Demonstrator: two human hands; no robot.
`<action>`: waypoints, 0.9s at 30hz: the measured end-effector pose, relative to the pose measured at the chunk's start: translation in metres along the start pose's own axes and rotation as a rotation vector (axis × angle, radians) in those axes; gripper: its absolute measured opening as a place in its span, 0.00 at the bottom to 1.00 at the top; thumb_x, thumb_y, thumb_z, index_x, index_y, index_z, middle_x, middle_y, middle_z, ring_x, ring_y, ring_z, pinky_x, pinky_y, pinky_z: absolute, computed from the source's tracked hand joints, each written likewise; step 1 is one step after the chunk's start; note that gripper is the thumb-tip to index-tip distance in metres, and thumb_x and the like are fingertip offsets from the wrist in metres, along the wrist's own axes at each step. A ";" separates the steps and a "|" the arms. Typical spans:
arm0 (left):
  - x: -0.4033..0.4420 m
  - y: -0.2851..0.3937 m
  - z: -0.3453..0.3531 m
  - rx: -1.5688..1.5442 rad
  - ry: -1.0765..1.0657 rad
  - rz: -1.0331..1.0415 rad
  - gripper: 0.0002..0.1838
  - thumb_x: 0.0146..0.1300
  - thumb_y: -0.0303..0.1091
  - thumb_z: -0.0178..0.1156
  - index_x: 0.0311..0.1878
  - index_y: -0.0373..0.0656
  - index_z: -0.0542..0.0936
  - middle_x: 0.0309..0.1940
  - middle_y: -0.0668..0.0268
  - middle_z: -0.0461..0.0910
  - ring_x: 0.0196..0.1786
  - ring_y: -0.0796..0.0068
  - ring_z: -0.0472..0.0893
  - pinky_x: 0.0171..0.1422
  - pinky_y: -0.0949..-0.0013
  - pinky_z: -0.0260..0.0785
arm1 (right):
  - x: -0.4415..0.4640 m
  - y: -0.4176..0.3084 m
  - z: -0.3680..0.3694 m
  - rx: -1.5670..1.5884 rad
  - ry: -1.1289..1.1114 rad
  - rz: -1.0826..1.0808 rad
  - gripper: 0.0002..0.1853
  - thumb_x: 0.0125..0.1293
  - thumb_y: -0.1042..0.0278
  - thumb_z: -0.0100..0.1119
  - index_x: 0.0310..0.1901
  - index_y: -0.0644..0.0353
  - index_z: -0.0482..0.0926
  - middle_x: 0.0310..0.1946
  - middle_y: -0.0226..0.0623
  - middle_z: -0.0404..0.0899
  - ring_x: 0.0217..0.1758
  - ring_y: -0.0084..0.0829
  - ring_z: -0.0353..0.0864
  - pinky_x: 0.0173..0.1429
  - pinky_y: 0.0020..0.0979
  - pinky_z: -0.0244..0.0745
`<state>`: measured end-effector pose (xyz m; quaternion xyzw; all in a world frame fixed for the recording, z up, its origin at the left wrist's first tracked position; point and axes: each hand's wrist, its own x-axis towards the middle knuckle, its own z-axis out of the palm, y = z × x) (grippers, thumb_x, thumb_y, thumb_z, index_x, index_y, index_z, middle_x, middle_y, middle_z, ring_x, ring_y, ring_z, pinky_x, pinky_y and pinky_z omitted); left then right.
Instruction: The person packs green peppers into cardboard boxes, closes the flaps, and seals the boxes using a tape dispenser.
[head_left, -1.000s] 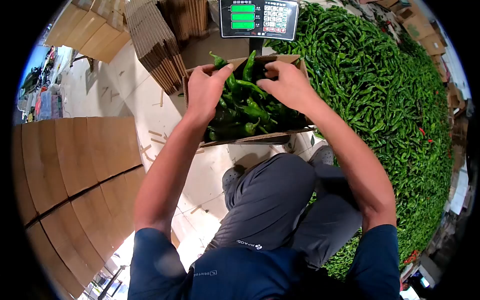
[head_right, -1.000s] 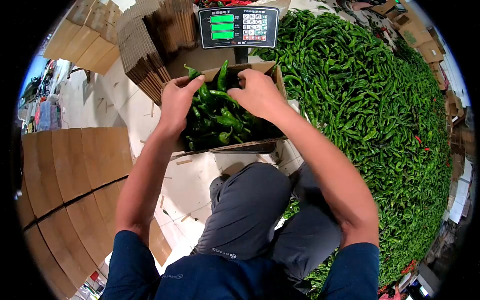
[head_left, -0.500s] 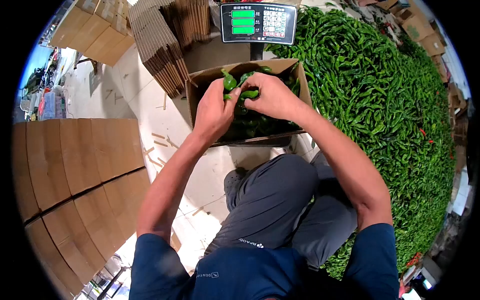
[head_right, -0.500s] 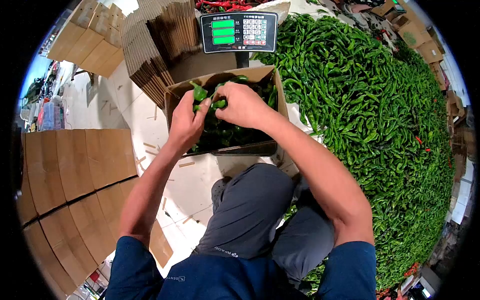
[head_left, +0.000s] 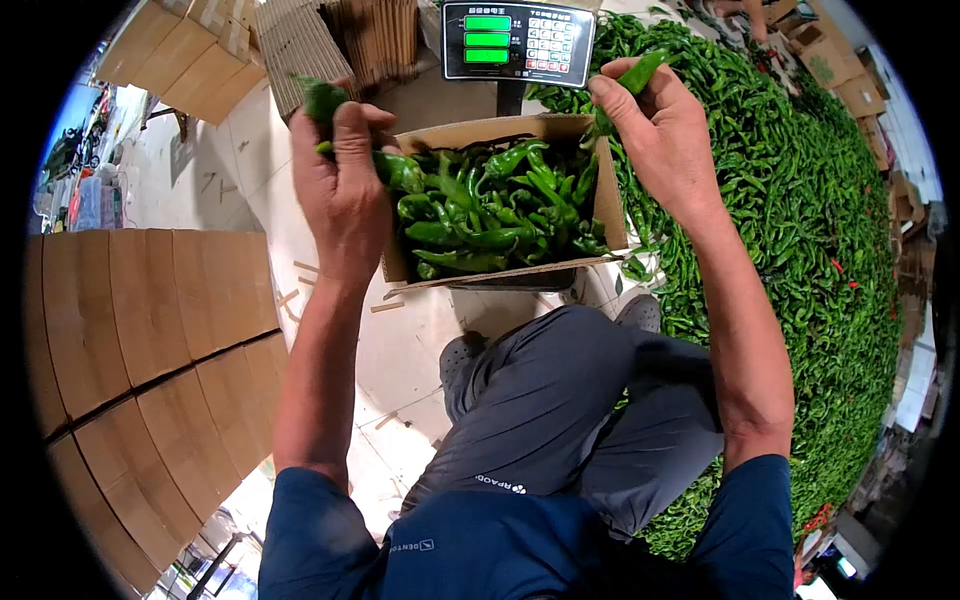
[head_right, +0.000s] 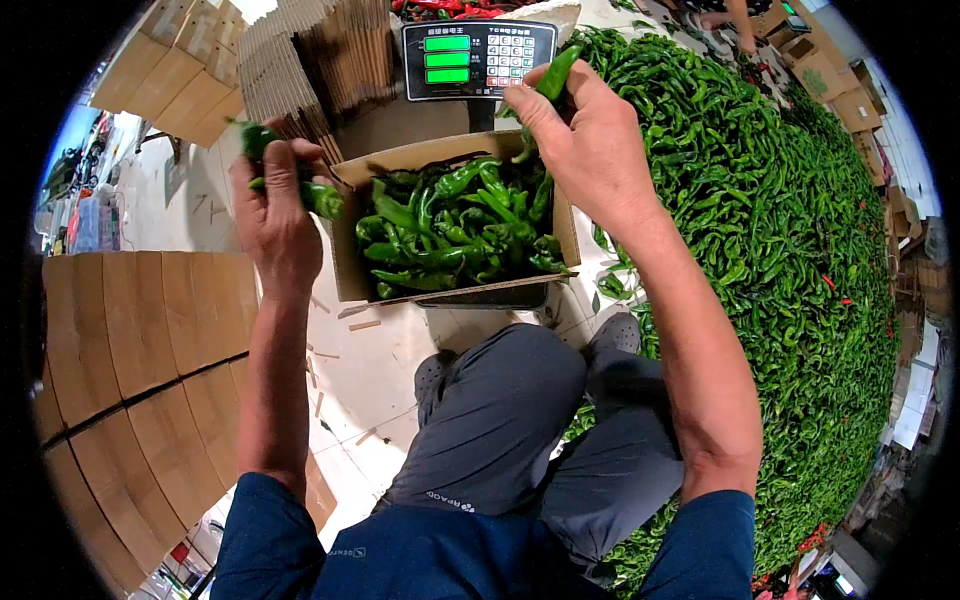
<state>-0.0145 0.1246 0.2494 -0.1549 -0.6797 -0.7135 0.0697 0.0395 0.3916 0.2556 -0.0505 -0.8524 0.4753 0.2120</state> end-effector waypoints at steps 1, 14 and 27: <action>-0.001 -0.006 -0.001 0.002 -0.041 -0.064 0.18 0.83 0.40 0.50 0.65 0.37 0.69 0.38 0.67 0.80 0.36 0.82 0.75 0.41 0.77 0.71 | 0.000 0.000 -0.002 -0.053 -0.018 0.002 0.18 0.72 0.53 0.67 0.50 0.62 0.83 0.31 0.37 0.86 0.33 0.26 0.83 0.41 0.31 0.78; -0.008 -0.003 0.003 0.334 -0.213 0.002 0.20 0.80 0.37 0.57 0.68 0.38 0.74 0.45 0.69 0.81 0.46 0.80 0.79 0.51 0.76 0.74 | -0.008 -0.010 -0.001 -0.364 0.101 -0.125 0.19 0.68 0.47 0.66 0.44 0.57 0.88 0.31 0.44 0.86 0.33 0.45 0.86 0.38 0.40 0.80; -0.012 -0.009 -0.011 0.562 -0.233 -0.160 0.19 0.73 0.36 0.66 0.59 0.32 0.82 0.51 0.56 0.86 0.54 0.69 0.84 0.62 0.67 0.76 | -0.020 0.012 -0.009 -0.633 -0.082 0.168 0.17 0.70 0.52 0.60 0.45 0.57 0.86 0.33 0.48 0.88 0.40 0.50 0.88 0.46 0.46 0.82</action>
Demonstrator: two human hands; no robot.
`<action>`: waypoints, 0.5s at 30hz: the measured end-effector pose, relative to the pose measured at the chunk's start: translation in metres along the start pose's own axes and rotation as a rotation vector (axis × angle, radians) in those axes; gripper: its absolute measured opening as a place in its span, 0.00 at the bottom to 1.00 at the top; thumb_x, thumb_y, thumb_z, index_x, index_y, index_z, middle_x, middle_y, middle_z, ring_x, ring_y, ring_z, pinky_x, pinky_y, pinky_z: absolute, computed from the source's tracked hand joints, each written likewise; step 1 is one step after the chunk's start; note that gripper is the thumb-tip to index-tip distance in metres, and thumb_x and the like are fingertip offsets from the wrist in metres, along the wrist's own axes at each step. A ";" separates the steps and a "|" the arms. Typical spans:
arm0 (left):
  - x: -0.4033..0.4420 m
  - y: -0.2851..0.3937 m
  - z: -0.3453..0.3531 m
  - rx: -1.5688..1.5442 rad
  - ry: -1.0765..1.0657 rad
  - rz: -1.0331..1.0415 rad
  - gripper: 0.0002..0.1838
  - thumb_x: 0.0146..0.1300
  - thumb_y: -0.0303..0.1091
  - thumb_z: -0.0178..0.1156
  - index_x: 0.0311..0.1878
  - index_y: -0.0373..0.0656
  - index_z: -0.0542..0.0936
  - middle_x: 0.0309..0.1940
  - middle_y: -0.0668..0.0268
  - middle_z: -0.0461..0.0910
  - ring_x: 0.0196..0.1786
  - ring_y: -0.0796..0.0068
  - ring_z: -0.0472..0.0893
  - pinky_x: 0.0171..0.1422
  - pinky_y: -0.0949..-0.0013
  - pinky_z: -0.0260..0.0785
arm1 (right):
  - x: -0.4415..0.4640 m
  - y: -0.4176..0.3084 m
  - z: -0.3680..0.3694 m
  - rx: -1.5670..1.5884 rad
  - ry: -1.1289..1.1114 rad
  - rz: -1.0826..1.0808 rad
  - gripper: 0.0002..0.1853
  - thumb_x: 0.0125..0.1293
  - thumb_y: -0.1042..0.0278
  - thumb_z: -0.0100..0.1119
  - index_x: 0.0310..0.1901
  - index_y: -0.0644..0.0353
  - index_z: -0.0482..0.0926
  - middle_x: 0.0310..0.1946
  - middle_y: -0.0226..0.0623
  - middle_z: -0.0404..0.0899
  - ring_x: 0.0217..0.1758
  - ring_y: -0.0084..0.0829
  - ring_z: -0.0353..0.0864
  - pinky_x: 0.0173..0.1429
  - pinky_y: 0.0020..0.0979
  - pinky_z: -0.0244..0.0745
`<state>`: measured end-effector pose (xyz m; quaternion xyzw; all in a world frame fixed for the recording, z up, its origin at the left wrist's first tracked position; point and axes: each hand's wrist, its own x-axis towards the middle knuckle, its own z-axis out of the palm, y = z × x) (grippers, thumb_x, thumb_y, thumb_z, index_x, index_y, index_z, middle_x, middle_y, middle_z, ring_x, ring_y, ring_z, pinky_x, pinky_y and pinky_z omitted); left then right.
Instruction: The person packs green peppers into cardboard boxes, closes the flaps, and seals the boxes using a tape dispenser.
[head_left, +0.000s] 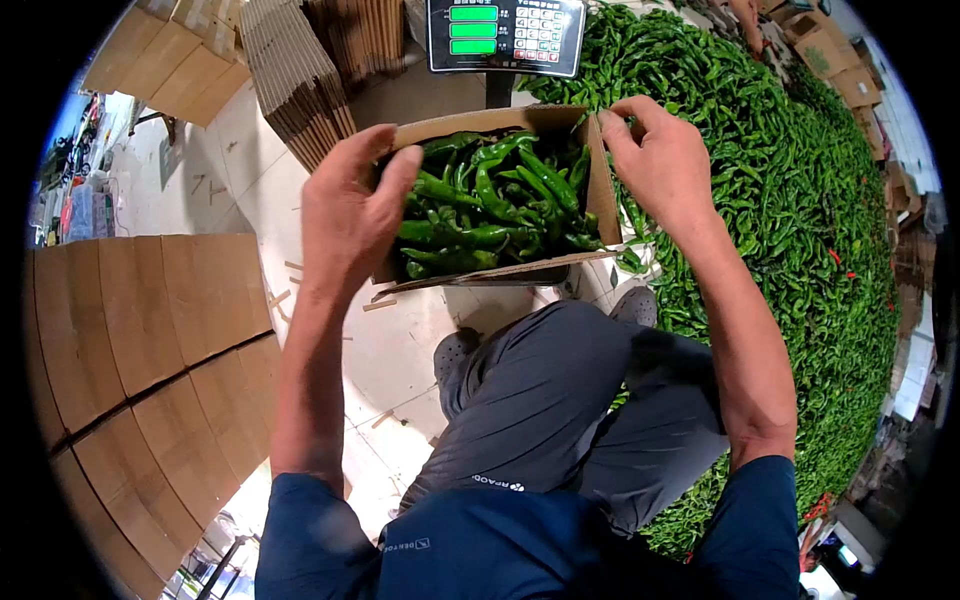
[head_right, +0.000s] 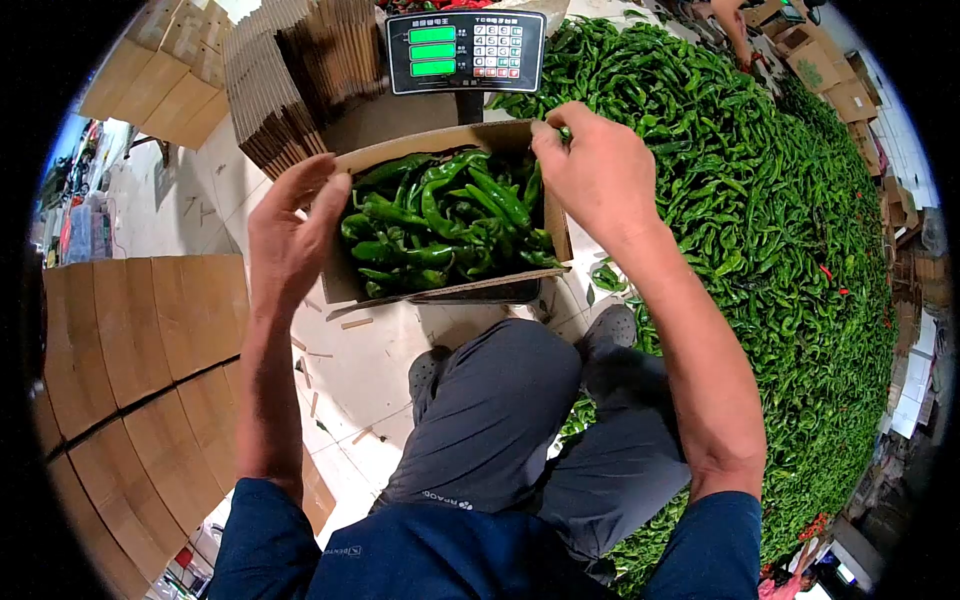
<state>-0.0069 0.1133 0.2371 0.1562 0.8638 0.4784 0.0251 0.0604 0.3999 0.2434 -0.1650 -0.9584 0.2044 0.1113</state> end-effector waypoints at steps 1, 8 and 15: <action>0.002 -0.007 -0.005 -0.028 0.021 0.008 0.18 0.73 0.35 0.65 0.59 0.33 0.82 0.51 0.57 0.87 0.55 0.70 0.84 0.62 0.68 0.76 | 0.002 0.004 0.001 0.010 0.012 0.007 0.16 0.70 0.52 0.60 0.45 0.56 0.87 0.33 0.47 0.88 0.40 0.50 0.88 0.46 0.46 0.82; 0.005 -0.046 -0.026 0.043 0.141 -0.023 0.21 0.72 0.39 0.66 0.62 0.35 0.80 0.47 0.58 0.87 0.51 0.72 0.85 0.57 0.69 0.77 | 0.008 0.021 -0.003 0.023 -0.022 0.099 0.18 0.70 0.51 0.59 0.47 0.57 0.86 0.34 0.48 0.88 0.41 0.52 0.88 0.49 0.47 0.81; -0.008 -0.034 -0.031 0.485 -0.103 -0.348 0.36 0.69 0.59 0.62 0.66 0.35 0.77 0.35 0.49 0.87 0.39 0.57 0.88 0.47 0.59 0.77 | -0.016 0.034 0.013 -0.185 -0.301 0.066 0.30 0.71 0.46 0.58 0.60 0.68 0.75 0.35 0.59 0.86 0.41 0.59 0.87 0.50 0.52 0.81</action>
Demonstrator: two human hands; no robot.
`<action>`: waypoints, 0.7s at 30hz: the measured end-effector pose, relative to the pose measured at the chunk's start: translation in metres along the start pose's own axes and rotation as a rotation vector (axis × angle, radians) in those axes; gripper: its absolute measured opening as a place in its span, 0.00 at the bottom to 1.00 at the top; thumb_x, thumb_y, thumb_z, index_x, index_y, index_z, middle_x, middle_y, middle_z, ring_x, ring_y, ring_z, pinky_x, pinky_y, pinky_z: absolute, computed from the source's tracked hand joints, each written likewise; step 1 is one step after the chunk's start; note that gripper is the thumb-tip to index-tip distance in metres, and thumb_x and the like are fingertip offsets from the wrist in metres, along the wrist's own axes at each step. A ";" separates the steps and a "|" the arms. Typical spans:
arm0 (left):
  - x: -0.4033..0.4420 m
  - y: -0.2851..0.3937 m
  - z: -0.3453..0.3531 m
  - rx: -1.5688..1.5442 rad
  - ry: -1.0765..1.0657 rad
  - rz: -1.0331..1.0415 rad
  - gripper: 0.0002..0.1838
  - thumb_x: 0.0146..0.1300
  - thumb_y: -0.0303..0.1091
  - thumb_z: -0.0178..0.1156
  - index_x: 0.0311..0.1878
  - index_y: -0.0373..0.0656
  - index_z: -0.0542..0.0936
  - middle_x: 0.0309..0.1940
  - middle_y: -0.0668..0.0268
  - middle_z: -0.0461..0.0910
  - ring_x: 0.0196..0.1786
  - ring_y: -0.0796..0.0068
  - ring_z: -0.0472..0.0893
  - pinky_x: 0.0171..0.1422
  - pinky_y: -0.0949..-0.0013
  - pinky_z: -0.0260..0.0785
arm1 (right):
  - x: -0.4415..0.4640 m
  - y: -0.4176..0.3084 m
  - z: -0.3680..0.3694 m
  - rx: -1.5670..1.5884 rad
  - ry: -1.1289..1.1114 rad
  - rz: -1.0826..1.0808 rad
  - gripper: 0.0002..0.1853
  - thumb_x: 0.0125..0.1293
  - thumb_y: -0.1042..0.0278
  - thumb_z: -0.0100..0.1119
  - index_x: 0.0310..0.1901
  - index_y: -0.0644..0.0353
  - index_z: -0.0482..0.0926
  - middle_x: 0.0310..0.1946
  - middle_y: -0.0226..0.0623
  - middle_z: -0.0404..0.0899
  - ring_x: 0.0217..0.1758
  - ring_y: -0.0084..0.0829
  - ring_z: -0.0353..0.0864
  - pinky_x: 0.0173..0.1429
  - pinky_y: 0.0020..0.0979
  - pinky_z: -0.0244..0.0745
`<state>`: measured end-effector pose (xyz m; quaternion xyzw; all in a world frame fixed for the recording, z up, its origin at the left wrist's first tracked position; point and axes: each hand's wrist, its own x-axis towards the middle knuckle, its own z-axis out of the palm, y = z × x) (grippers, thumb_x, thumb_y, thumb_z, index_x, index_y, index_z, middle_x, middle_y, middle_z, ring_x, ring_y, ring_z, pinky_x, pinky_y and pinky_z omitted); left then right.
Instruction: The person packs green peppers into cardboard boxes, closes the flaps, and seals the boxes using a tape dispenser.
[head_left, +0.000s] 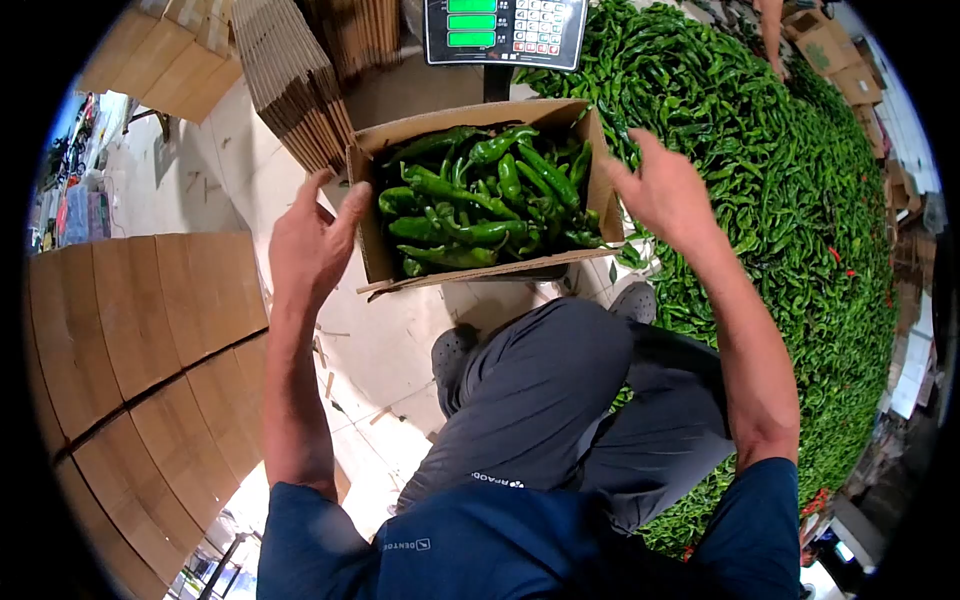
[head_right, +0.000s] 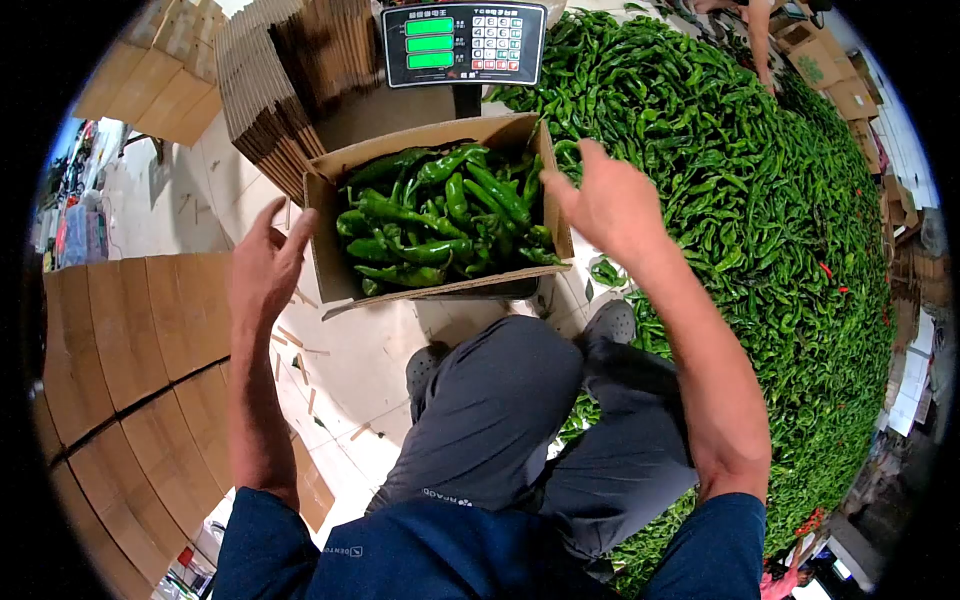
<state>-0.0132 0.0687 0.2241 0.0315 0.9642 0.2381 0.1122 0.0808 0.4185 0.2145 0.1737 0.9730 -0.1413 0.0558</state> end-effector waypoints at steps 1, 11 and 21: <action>-0.003 -0.001 0.001 0.072 -0.075 -0.026 0.38 0.69 0.62 0.61 0.66 0.34 0.77 0.34 0.48 0.86 0.38 0.54 0.88 0.46 0.57 0.77 | -0.004 -0.003 0.008 -0.037 -0.065 -0.007 0.32 0.71 0.45 0.58 0.61 0.69 0.73 0.35 0.60 0.86 0.41 0.59 0.87 0.49 0.53 0.81; 0.017 -0.041 0.030 -0.131 -0.052 0.215 0.17 0.70 0.39 0.55 0.47 0.31 0.80 0.34 0.40 0.82 0.39 0.41 0.83 0.48 0.49 0.73 | -0.005 0.009 0.027 0.092 0.066 -0.184 0.23 0.68 0.67 0.50 0.63 0.66 0.69 0.32 0.59 0.84 0.36 0.59 0.85 0.47 0.56 0.80; 0.023 -0.035 0.044 0.087 -0.144 0.152 0.15 0.72 0.37 0.52 0.44 0.30 0.76 0.35 0.39 0.82 0.39 0.38 0.83 0.48 0.45 0.73 | -0.012 0.007 0.037 -0.010 -0.083 -0.048 0.38 0.68 0.66 0.50 0.80 0.54 0.54 0.27 0.58 0.82 0.31 0.59 0.83 0.42 0.55 0.79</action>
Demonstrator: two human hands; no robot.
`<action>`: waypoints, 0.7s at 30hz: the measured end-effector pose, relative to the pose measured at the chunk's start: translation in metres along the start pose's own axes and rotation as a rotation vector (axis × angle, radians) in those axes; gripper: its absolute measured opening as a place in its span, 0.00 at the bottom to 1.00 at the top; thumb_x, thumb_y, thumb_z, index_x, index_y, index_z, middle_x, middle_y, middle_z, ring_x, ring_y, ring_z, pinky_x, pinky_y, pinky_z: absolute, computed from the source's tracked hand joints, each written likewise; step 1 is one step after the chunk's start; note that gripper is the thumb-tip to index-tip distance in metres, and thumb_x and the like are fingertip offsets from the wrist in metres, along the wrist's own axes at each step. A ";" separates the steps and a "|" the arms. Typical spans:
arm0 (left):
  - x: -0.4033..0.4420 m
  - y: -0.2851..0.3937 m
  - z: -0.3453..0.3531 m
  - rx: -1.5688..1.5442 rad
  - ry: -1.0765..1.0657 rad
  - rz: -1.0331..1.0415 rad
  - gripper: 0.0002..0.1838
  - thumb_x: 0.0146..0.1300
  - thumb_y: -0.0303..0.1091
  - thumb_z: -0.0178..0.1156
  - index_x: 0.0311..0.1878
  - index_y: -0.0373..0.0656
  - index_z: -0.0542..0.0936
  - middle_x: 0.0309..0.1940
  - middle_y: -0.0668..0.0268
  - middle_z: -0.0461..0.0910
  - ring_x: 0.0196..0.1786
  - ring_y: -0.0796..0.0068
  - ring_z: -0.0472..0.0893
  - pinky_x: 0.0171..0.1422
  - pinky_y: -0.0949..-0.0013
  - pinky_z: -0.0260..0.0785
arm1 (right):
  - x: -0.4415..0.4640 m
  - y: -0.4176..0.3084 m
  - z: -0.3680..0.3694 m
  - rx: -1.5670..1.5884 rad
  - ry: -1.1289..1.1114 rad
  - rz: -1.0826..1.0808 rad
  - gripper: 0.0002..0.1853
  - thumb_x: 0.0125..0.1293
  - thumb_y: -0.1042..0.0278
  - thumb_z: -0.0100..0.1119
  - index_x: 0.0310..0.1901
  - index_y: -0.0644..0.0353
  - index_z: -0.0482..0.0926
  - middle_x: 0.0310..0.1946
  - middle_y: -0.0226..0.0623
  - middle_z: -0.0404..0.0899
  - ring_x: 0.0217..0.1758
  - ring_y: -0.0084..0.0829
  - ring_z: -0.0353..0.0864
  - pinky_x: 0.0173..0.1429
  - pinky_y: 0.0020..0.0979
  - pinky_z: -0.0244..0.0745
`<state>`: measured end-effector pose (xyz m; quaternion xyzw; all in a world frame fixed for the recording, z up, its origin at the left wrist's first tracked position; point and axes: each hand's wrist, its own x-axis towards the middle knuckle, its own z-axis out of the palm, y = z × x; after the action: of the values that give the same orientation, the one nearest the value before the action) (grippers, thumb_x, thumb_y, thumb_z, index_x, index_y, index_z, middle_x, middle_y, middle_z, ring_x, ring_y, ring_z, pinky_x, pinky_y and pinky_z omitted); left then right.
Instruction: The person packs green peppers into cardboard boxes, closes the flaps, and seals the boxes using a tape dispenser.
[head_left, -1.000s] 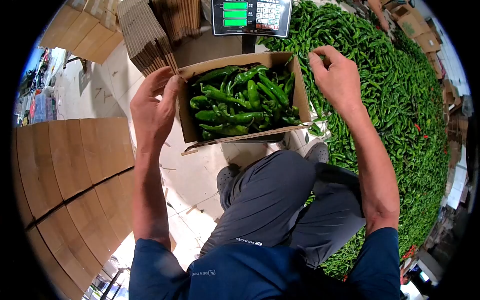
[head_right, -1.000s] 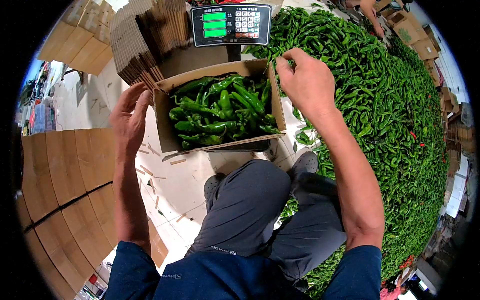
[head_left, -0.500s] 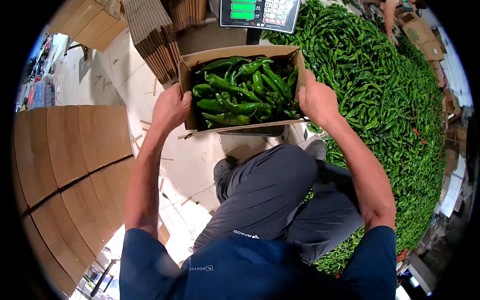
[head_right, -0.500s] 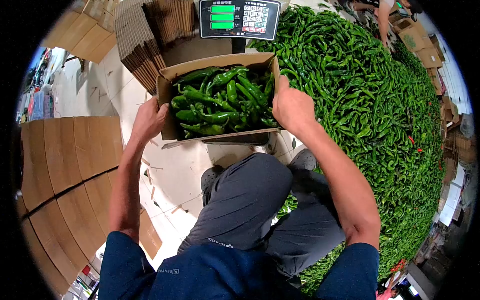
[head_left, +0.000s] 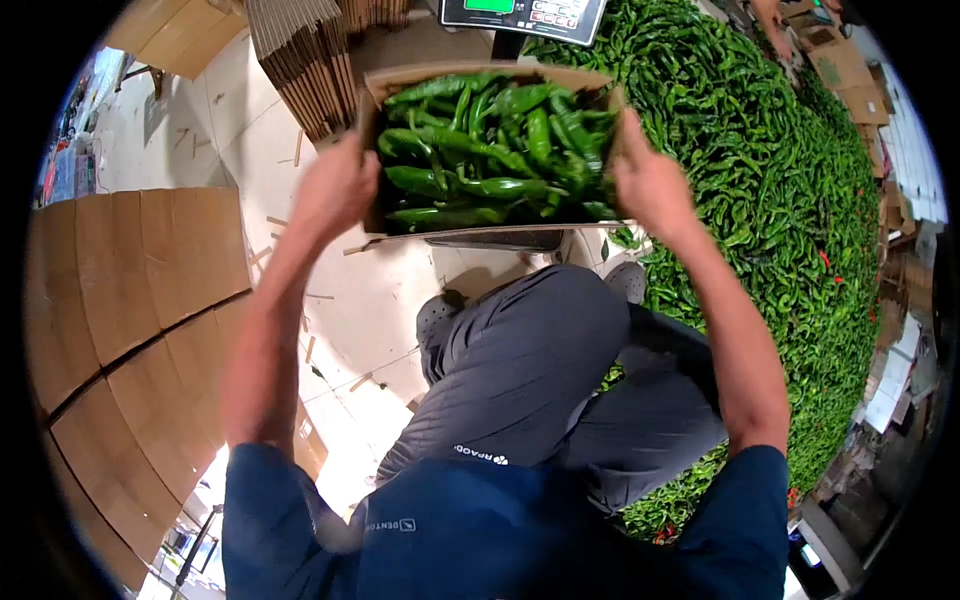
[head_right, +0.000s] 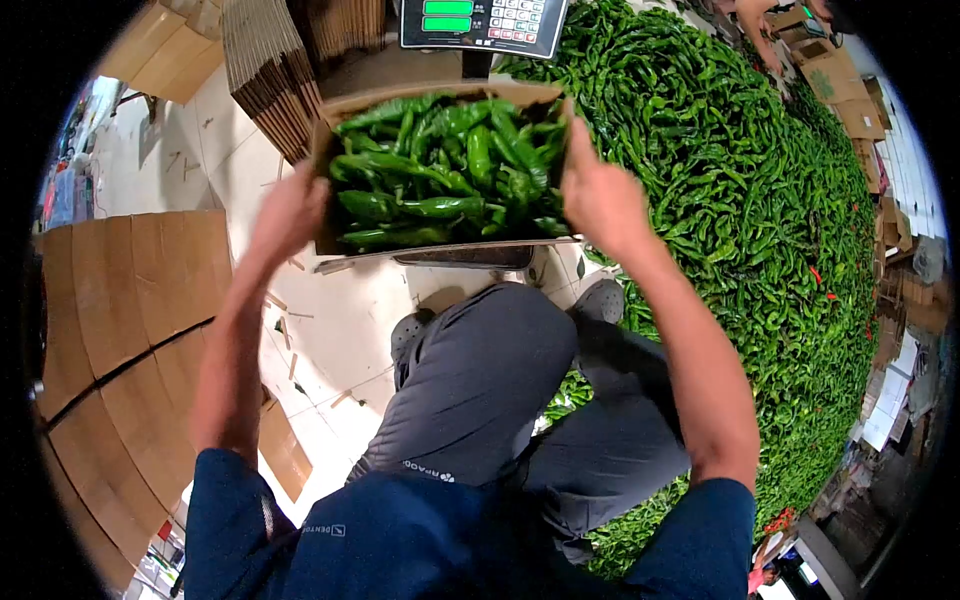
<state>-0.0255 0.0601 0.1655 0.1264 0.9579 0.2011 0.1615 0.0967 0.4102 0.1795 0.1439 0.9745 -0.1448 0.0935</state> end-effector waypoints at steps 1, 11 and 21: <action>-0.001 -0.007 0.006 -0.030 -0.001 0.009 0.15 0.72 0.37 0.52 0.44 0.30 0.76 0.36 0.39 0.82 0.40 0.37 0.82 0.49 0.44 0.73 | 0.000 0.009 0.011 0.039 0.016 -0.028 0.37 0.69 0.64 0.50 0.80 0.54 0.55 0.33 0.59 0.84 0.34 0.60 0.84 0.46 0.53 0.80; -0.017 0.007 -0.036 -0.298 0.012 0.046 0.15 0.73 0.36 0.51 0.49 0.32 0.77 0.34 0.39 0.80 0.38 0.40 0.82 0.47 0.48 0.72 | -0.007 -0.004 -0.038 0.205 0.167 -0.124 0.36 0.70 0.65 0.53 0.79 0.53 0.59 0.37 0.59 0.85 0.39 0.57 0.86 0.47 0.49 0.81; -0.013 0.008 -0.039 -0.238 0.000 0.126 0.15 0.73 0.35 0.50 0.50 0.30 0.76 0.37 0.39 0.82 0.40 0.37 0.82 0.50 0.44 0.73 | -0.004 0.005 -0.022 0.219 0.156 -0.090 0.34 0.69 0.64 0.49 0.77 0.54 0.61 0.33 0.59 0.84 0.36 0.61 0.84 0.50 0.55 0.79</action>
<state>-0.0261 0.0495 0.2065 0.1664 0.9174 0.3230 0.1622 0.0990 0.4208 0.2002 0.1204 0.9626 -0.2427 -0.0054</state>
